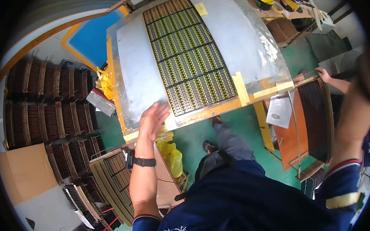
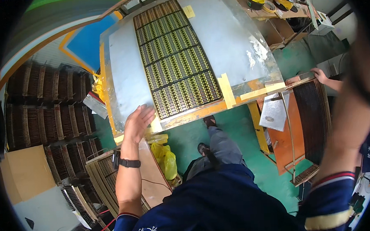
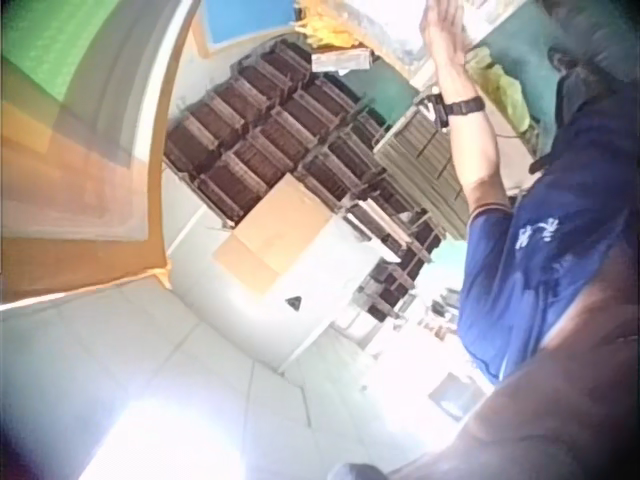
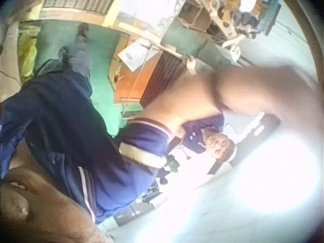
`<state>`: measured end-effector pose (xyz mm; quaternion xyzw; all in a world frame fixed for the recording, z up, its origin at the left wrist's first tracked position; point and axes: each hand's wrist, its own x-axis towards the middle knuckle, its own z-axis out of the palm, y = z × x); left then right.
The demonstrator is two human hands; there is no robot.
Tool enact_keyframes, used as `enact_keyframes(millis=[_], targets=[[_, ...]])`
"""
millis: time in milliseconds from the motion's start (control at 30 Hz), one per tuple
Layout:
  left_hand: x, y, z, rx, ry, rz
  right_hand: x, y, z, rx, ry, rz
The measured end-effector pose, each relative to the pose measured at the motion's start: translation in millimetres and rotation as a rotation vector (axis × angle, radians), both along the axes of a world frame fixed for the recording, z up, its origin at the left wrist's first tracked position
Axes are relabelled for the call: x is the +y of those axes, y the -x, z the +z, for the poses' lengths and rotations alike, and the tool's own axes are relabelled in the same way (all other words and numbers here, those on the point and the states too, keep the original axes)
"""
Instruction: Performing manual screen printing on sheets with another worker assisting.
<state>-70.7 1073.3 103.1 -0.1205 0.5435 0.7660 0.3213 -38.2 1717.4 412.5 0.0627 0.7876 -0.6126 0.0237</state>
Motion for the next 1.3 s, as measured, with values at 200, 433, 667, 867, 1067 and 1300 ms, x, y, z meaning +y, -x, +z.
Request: enact_keyframes(millis=[200,433,667,867,1067,1300], targets=[[-2.1,6.3,-6.9,-0.024,0.016,0.002,-221.5,0.5,-274.7,-0.189,0.103,-0.108],[5.0,6.0,-20.1,-0.029,0.14,0.097,-244.8,-1.4,-309.4,-0.441,0.321,-0.143],[5.3,2.7,-1.2,0.095,0.135,0.047,-241.2,-5.6,-335.1,-0.345,0.741,-0.037],[-114.9,-52.7,19.3,0.194,-0.477,0.7,-373.3,-31.9,-263.0,-0.647,0.741,0.684],[-172.3,-94.2,10.7,0.115,0.126,0.929,-333.3,174.9,-305.5,-0.143,0.053,0.362],[-160.5,-155.5,8.1,0.209,0.23,1.171,-332.8,281.8,-325.5,-0.381,0.066,0.47]])
